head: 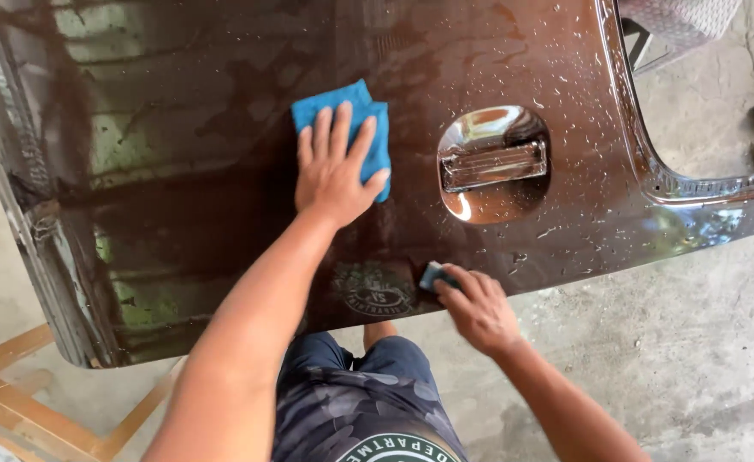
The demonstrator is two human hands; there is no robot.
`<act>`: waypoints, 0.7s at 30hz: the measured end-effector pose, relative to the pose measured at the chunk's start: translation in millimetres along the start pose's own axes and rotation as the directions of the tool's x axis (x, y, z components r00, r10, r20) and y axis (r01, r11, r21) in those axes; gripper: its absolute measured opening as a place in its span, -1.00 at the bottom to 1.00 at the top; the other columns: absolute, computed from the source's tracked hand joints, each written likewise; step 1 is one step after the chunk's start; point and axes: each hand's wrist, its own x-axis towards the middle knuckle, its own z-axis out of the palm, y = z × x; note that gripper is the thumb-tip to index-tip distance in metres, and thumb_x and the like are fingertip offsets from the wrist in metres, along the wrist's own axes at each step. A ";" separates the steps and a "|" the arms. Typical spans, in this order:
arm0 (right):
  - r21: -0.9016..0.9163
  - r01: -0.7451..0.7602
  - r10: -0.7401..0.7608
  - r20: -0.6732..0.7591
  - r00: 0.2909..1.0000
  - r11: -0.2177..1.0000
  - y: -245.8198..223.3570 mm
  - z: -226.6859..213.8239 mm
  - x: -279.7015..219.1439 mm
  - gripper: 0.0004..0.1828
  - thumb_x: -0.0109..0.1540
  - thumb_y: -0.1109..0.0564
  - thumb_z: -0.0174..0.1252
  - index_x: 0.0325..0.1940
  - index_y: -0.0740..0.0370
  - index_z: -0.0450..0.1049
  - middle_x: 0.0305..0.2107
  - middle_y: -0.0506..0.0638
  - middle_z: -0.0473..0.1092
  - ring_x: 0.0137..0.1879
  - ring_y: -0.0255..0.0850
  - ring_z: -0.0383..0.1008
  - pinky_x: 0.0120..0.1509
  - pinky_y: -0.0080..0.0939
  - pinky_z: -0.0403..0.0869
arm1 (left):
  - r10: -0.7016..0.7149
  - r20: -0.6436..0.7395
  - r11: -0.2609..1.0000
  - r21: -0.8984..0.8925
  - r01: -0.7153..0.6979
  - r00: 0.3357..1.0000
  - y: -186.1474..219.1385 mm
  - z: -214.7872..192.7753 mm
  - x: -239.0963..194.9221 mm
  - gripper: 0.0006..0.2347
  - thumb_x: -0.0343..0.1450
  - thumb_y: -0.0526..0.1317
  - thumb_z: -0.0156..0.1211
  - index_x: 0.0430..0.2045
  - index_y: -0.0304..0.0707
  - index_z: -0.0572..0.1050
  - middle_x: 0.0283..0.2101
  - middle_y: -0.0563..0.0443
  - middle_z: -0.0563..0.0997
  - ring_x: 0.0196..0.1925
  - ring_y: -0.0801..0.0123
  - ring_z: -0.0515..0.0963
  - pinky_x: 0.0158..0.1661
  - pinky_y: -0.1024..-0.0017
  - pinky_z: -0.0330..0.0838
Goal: Wet sanding a car door panel using a sanding block and a microfiber cloth.
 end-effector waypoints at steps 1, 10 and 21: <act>0.004 -0.003 0.003 -0.002 1.000 1.000 14.1 -6.1 -8.5 -0.61 0.18 0.13 0.27 0.10 0.12 0.50 0.18 0.07 0.36 0.16 0.09 0.40 0.22 0.08 0.39 | 0.003 0.003 1.000 0.003 -0.003 1.000 17.4 4.5 2.2 -0.34 0.42 0.15 0.15 0.45 0.01 0.19 0.54 -0.26 0.03 0.55 -0.22 -0.04 0.42 -0.18 -0.20; -0.012 -0.336 0.329 -0.179 0.927 0.942 66.2 -1.4 -30.1 -0.62 0.24 0.14 0.22 0.15 0.17 0.46 0.22 0.10 0.34 0.17 0.19 0.36 0.29 0.11 0.34 | 0.460 0.181 0.888 -0.112 -0.446 0.869 52.9 24.2 -145.1 -0.40 0.49 0.15 0.06 0.48 0.13 0.18 0.61 -0.01 0.04 0.63 0.04 0.01 0.53 -0.05 -0.16; 0.321 0.400 -0.414 -0.027 0.910 0.858 -121.5 77.0 66.5 -0.59 0.13 0.22 0.14 0.09 0.19 0.50 0.13 0.17 0.42 -0.01 0.08 0.47 0.06 0.10 0.46 | -0.573 -0.260 0.763 0.178 0.622 0.777 -122.2 -21.1 -271.1 -0.34 0.48 0.13 0.10 0.46 -0.21 0.21 0.55 -0.39 0.06 0.53 -0.37 0.03 0.36 -0.34 -0.06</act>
